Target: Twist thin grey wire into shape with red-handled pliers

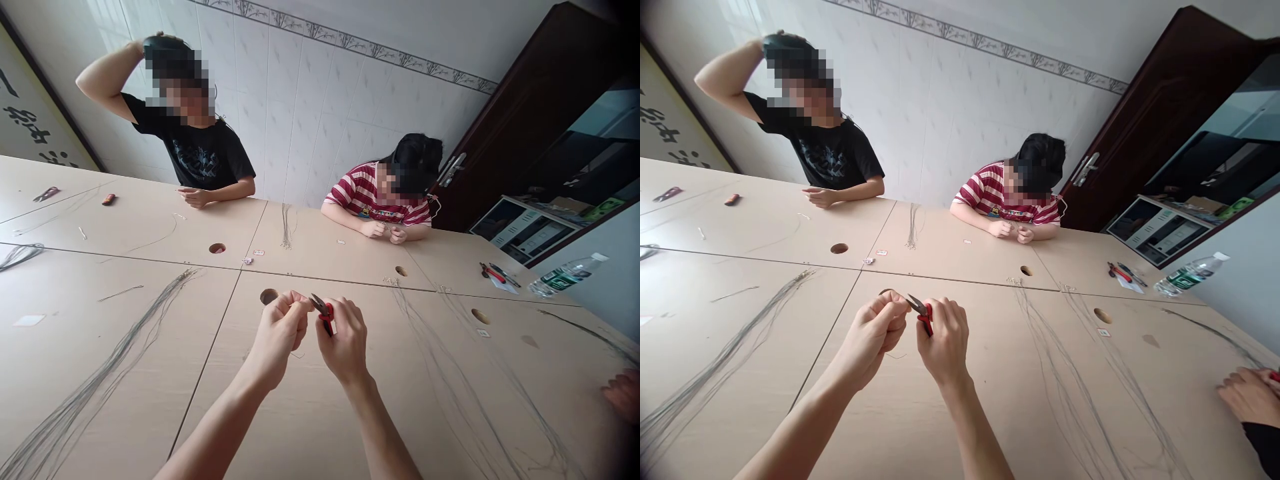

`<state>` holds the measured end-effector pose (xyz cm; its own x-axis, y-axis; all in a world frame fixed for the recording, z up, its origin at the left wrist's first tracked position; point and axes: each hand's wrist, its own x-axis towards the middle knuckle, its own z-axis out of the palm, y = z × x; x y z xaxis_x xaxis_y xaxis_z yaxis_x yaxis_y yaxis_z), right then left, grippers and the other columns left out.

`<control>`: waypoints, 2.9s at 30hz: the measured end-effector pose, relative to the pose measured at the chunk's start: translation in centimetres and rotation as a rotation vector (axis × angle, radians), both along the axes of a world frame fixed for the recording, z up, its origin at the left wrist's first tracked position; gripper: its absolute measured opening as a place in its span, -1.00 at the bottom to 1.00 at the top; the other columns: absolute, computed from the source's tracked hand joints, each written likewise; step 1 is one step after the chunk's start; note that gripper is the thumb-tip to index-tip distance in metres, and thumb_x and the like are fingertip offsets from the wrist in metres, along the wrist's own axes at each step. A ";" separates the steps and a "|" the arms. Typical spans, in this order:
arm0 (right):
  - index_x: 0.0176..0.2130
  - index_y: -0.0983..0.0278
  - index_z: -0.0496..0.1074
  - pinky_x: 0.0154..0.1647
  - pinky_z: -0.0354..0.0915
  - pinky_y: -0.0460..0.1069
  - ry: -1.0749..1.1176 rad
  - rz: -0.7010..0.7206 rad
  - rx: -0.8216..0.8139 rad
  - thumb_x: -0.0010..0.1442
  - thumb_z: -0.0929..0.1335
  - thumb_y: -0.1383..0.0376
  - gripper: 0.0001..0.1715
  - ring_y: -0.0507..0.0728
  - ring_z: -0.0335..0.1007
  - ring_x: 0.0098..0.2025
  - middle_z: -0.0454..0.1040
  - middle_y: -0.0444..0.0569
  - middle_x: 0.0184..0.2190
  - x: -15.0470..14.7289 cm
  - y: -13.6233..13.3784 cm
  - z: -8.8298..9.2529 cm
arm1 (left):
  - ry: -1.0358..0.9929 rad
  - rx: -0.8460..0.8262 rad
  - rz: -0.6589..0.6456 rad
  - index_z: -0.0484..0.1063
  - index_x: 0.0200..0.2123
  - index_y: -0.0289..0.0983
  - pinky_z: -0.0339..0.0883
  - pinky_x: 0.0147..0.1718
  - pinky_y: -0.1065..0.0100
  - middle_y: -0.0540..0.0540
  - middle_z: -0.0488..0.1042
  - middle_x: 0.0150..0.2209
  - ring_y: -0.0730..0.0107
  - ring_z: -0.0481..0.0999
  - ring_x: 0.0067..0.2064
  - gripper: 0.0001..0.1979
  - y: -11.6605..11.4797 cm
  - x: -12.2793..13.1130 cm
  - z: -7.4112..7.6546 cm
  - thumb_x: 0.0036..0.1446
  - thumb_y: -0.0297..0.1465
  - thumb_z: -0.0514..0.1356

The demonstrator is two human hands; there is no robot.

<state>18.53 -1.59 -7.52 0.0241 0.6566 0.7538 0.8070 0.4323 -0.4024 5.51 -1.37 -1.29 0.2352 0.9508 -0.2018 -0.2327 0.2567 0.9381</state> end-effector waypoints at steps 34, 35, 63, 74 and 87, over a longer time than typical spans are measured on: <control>-0.49 0.20 0.04 -0.52 0.01 -0.10 0.299 0.197 -0.271 0.12 0.26 0.43 -0.72 0.00 -0.01 -0.54 0.08 -0.24 -0.58 0.0 -0.5 0.5 | 0.076 0.179 -0.069 -0.13 -0.65 -0.22 -0.26 -0.57 0.37 0.15 -0.15 -0.67 0.57 -0.19 -0.57 -0.53 -0.1 0.6 -1.6 0.07 -0.32 0.15; -0.49 0.20 0.04 -0.52 0.01 -0.10 0.304 0.199 -0.272 0.12 0.26 0.43 -0.72 0.00 -0.01 -0.54 0.08 -0.24 -0.58 0.0 -0.5 0.5 | 0.064 0.205 -0.075 -0.12 -0.65 -0.22 -0.26 -0.58 0.37 0.15 -0.15 -0.68 0.57 -0.18 -0.58 -0.53 -0.1 0.7 -1.8 0.10 -0.31 0.14; -0.50 0.22 0.16 -0.52 0.03 -0.10 0.425 0.299 -0.463 0.12 0.27 0.38 -0.80 -0.01 0.00 -0.54 0.10 -0.25 -0.58 -0.1 -0.1 0.4 | 0.006 0.335 -0.003 -0.13 -0.66 -0.22 -0.19 -0.60 0.37 0.15 -0.13 -0.69 0.60 -0.16 -0.62 -0.51 -0.2 0.2 -4.5 0.17 -0.33 0.11; -0.47 0.21 0.16 -0.49 0.05 -0.08 0.227 0.215 -0.383 0.09 0.24 0.44 -0.82 0.01 0.03 -0.53 0.14 -0.22 -0.55 -0.2 0.0 0.3 | 0.089 0.250 -0.015 0.00 -0.62 -0.23 -0.18 -0.59 0.41 0.14 -0.05 -0.64 0.57 -0.12 -0.58 -0.54 0.1 -1.1 -4.2 0.18 -0.18 0.12; -0.47 0.21 0.15 -0.46 0.08 -0.06 0.202 0.274 -0.379 0.11 0.26 0.43 -0.81 0.04 0.06 -0.49 0.15 -0.19 -0.53 -0.8 -0.6 0.7 | 0.040 0.273 0.145 0.39 -0.37 -0.26 -0.16 -0.64 0.49 0.16 0.02 -0.64 0.60 -0.10 -0.59 -0.75 -0.2 -1.3 -4.6 0.15 -0.18 0.23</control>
<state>17.70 -2.19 -6.83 -0.0669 0.8857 0.4594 0.5739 0.4108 -0.7084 4.23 -1.54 -5.86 0.0901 0.9941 0.0596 -0.2098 -0.0396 0.9770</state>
